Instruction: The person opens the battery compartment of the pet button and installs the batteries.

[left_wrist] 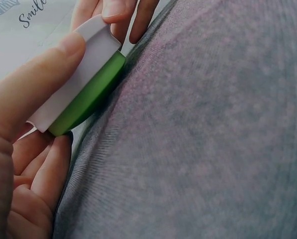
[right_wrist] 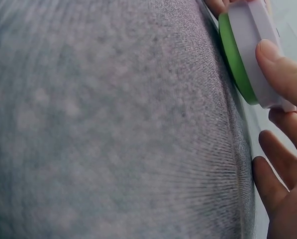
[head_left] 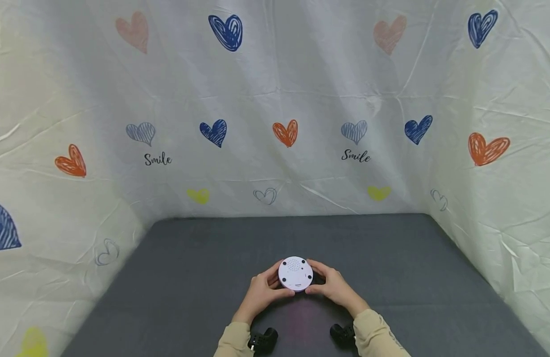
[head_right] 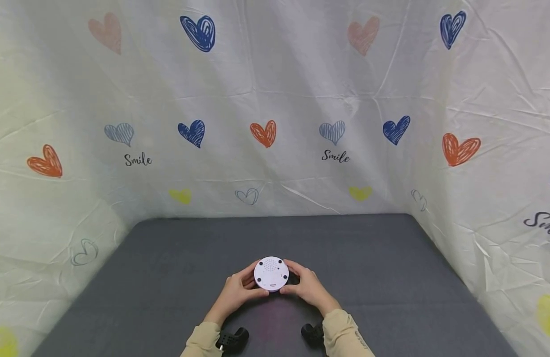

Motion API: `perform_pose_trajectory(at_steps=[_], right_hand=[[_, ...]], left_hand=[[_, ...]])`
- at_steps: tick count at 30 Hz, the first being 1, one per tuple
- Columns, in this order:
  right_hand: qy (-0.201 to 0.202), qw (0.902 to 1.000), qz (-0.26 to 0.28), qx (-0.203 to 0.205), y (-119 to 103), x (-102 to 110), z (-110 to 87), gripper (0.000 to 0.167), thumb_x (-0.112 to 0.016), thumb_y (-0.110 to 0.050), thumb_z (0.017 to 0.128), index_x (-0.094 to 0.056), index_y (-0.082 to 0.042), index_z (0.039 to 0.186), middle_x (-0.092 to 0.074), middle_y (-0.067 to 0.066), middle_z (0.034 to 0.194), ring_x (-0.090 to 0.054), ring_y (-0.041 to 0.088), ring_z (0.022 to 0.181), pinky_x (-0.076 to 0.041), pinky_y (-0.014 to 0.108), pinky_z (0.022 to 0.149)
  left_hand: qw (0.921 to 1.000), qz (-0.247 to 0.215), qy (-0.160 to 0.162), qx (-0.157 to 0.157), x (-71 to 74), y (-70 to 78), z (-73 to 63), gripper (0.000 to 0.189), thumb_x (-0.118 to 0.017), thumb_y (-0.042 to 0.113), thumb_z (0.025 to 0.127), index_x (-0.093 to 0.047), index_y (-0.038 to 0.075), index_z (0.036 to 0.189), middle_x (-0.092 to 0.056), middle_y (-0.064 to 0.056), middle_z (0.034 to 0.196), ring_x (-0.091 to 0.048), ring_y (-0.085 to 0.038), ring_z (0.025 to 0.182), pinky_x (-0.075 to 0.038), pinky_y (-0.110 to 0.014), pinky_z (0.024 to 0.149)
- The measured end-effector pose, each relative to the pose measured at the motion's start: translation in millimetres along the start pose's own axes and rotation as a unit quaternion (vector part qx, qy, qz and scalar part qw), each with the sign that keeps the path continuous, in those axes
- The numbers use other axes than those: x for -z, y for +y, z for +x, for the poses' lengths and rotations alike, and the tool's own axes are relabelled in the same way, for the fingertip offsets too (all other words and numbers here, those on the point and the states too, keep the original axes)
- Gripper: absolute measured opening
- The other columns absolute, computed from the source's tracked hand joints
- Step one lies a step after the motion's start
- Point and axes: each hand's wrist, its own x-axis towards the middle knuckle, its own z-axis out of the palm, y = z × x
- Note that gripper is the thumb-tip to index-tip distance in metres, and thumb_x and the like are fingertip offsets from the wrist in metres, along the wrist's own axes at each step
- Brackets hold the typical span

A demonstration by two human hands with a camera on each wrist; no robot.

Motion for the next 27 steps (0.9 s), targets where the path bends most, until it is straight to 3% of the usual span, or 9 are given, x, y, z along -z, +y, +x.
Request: perform_pose_trajectory(at_steps=[3, 7, 11, 15, 19, 23, 27], right_hand=[[0.003, 1.0000, 0.000, -0.002, 0.6, 0.2, -0.1, 0.077, -0.079, -0.016, 0.074, -0.041, 0.002, 0.138, -0.051, 0.017, 0.130, -0.042, 0.030, 0.124, -0.035, 0.050, 0.100], [0.002, 0.9999, 0.016, -0.001, -0.6, 0.6, 0.0, 0.074, -0.078, -0.008, 0.074, -0.039, 0.006, 0.137, -0.052, 0.021, 0.128, -0.050, 0.033, 0.116, -0.043, 0.048, 0.093], [-0.005, 0.9990, 0.045, 0.002, -4.3, 1.7, -0.2, 0.073, -0.076, -0.001, 0.074, -0.038, 0.010, 0.136, -0.049, 0.026, 0.127, -0.060, 0.031, 0.099, -0.052, 0.032, 0.077], [-0.010, 0.9981, 0.060, -0.006, -22.5, 5.3, -4.5, 0.073, -0.075, 0.003, 0.073, -0.035, 0.015, 0.133, -0.047, 0.031, 0.126, -0.062, 0.031, 0.088, -0.050, 0.021, 0.067], [-0.014, 0.9969, 0.076, -0.016, -28.0, 8.6, -4.4, 0.068, -0.074, 0.007, 0.072, -0.038, 0.017, 0.130, -0.055, 0.031, 0.116, -0.062, 0.032, 0.086, -0.052, 0.024, 0.068], [-0.018, 0.9937, 0.102, -0.044, -9.9, 9.2, 0.7, 0.070, -0.075, 0.003, 0.074, -0.040, 0.007, 0.134, -0.066, 0.020, 0.096, -0.064, 0.021, 0.080, -0.053, 0.027, 0.067], [-0.045, 0.9790, 0.181, -0.083, -11.6, 12.0, -0.4, 0.074, -0.073, 0.005, 0.075, -0.033, 0.006, 0.137, -0.065, 0.018, 0.084, -0.065, 0.022, 0.074, -0.056, 0.034, 0.069]], left_hand=[[1.0000, 0.002, -0.002, -0.005, -0.4, 2.2, -0.9, 0.083, -0.083, 0.015, 0.069, -0.040, -0.001, 0.139, -0.044, -0.023, 0.134, -0.049, -0.031, 0.116, -0.047, -0.031, 0.090], [1.0000, 0.006, -0.002, 0.000, -2.2, -11.0, 1.6, 0.085, -0.083, 0.020, 0.069, -0.040, 0.005, 0.140, -0.044, -0.019, 0.135, -0.049, -0.026, 0.117, -0.046, -0.028, 0.090], [0.9999, 0.010, -0.004, 0.006, -3.7, -19.9, 3.7, 0.087, -0.083, 0.027, 0.068, -0.039, 0.011, 0.142, -0.044, -0.013, 0.137, -0.049, -0.021, 0.118, -0.046, -0.025, 0.090], [0.9997, 0.019, -0.010, 0.010, -4.1, -13.7, 3.8, 0.087, -0.082, 0.026, 0.070, -0.037, 0.008, 0.142, -0.043, -0.013, 0.138, -0.048, -0.021, 0.119, -0.046, -0.026, 0.091], [0.9996, 0.025, -0.013, 0.004, -5.0, -10.3, 5.8, 0.085, -0.081, 0.025, 0.071, -0.037, 0.010, 0.143, -0.042, -0.011, 0.139, -0.046, -0.021, 0.121, -0.045, -0.027, 0.092], [0.9996, 0.025, -0.012, 0.001, -6.2, -11.4, 8.4, 0.086, -0.082, 0.030, 0.070, -0.037, 0.016, 0.143, -0.042, -0.007, 0.140, -0.046, -0.017, 0.121, -0.044, -0.025, 0.093], [0.9995, 0.029, -0.013, -0.006, -6.3, -9.5, 9.1, 0.089, -0.082, 0.026, 0.070, -0.035, 0.010, 0.144, -0.041, -0.013, 0.139, -0.046, -0.023, 0.121, -0.045, -0.028, 0.092]])
